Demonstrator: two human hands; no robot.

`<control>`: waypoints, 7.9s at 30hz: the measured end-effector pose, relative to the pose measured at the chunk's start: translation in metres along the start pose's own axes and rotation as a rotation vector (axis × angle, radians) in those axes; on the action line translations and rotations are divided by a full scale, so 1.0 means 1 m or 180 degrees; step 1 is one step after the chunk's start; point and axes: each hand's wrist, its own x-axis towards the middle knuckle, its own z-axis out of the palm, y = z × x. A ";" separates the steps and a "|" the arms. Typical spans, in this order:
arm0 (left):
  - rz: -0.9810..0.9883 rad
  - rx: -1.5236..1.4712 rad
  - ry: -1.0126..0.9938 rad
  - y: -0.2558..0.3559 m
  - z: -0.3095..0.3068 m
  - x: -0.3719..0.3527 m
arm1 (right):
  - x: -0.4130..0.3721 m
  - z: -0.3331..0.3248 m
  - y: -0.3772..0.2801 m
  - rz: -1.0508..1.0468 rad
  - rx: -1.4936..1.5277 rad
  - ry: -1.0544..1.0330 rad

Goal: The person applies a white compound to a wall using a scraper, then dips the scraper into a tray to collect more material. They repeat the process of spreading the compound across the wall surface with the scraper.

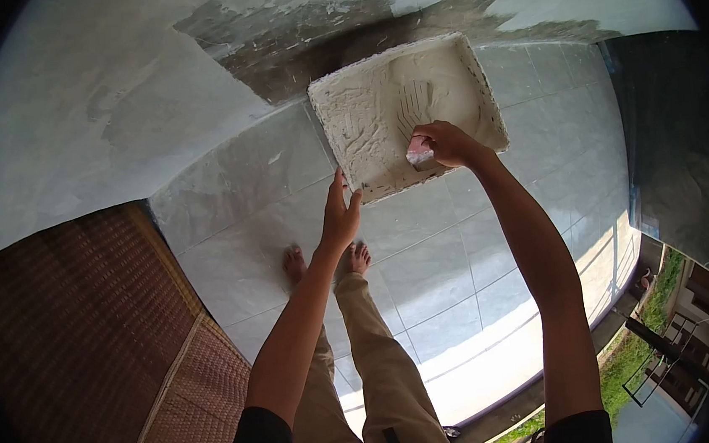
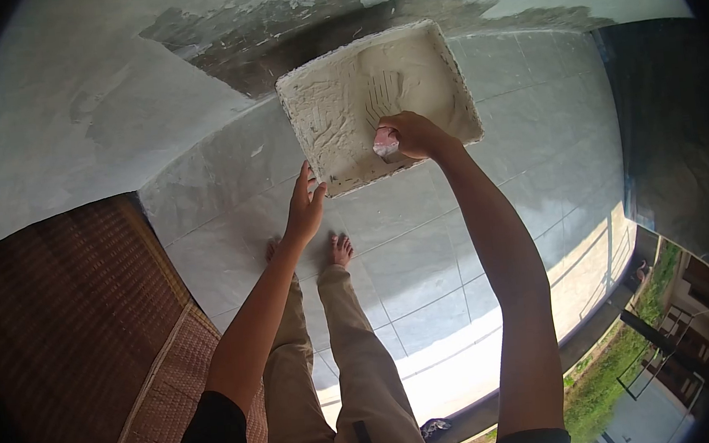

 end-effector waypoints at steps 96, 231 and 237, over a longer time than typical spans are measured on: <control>0.0050 -0.0085 -0.0162 0.000 0.007 0.000 | 0.009 -0.017 -0.010 -0.0176 0.0327 -0.0715; 0.4634 0.3015 0.4385 0.757 -0.737 -0.164 | -0.104 -0.466 -0.961 -0.3244 -0.2641 0.6206; 0.4597 0.3027 0.4501 0.757 -0.737 -0.164 | -0.102 -0.465 -0.956 -0.3111 -0.2840 0.6135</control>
